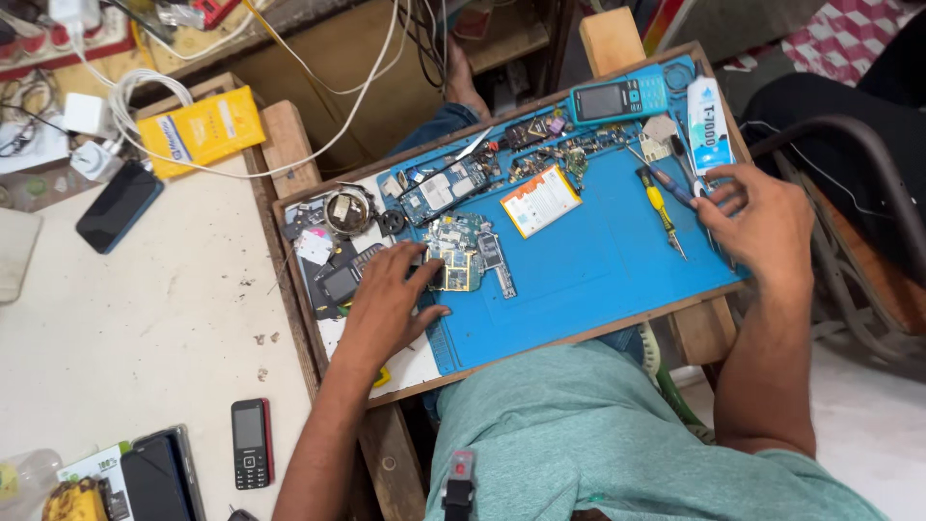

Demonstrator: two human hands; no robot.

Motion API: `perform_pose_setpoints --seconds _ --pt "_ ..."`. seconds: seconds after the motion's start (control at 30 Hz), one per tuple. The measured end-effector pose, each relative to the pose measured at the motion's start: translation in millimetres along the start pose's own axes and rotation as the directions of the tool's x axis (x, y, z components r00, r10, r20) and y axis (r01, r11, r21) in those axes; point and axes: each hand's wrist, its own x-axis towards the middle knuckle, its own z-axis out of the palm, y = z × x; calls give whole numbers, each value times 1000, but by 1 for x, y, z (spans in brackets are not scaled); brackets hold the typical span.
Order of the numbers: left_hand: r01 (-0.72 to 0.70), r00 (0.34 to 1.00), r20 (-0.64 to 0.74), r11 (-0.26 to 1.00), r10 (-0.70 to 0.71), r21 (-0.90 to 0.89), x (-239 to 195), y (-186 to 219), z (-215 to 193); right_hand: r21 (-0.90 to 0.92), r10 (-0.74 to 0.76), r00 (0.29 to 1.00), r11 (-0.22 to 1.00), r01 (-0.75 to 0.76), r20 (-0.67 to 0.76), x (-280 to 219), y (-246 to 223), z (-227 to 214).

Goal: The person cleans a small green circuit board using a black toothbrush. They scrub various areas of the board, flip it over to clean the other side, and continue scrubbing while holding it in their hands.

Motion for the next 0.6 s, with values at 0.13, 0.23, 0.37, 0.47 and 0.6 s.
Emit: perform_pose_setpoints --seconds 0.13,0.23,0.37,0.47,0.6 --pt "15 999 -31 998 -17 -57 2 -4 5 75 27 1000 997 -28 16 2 1 -2" --pt "6 997 -81 997 -12 -78 -2 -8 13 77 17 999 997 -20 29 1 10 1" --pt "7 991 -132 999 -12 -40 -2 -12 22 159 -76 992 983 91 -99 2 22 12" --pt "-16 986 -169 999 11 -32 -2 -11 23 260 -107 973 952 160 -205 1 35 15" --pt "-21 970 -242 995 -3 -98 -1 -6 23 356 -185 936 889 289 -298 0 43 14"
